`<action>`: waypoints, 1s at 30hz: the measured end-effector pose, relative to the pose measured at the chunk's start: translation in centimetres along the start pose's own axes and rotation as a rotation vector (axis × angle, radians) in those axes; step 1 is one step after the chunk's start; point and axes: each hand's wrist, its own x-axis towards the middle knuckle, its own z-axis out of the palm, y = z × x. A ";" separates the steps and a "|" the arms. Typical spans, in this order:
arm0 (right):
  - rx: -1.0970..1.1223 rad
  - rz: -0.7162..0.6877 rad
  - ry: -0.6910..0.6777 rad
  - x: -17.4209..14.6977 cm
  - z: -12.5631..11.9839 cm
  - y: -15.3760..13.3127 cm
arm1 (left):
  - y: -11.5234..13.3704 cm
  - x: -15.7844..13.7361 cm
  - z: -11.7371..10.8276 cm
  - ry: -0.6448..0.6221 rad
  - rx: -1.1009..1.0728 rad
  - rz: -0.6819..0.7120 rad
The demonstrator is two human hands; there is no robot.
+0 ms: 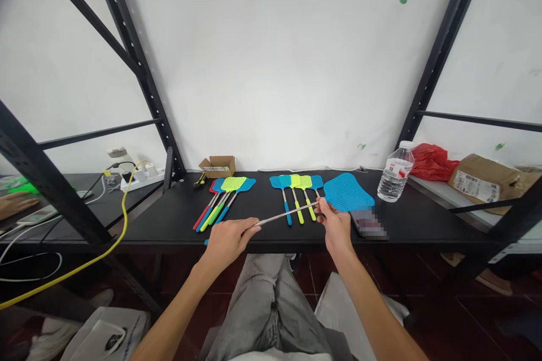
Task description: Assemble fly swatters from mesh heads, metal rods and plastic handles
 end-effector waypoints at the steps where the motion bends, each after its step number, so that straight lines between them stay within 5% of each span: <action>1: 0.009 0.004 0.000 0.1 -0.1 -0.1 | -0.2 0.0 0.0 0.003 0.002 0.000; 7: 0.058 0.051 -0.100 -0.6 0.2 -0.1 | -0.1 0.1 0.2 0.027 0.002 -0.006; 18: -0.198 0.034 -0.586 -5.8 3.1 3.5 | 2.4 0.0 -0.1 0.037 -0.106 0.076; 30: -0.236 0.042 -0.373 -3.8 2.1 2.5 | 0.8 0.3 1.1 0.090 -0.079 0.075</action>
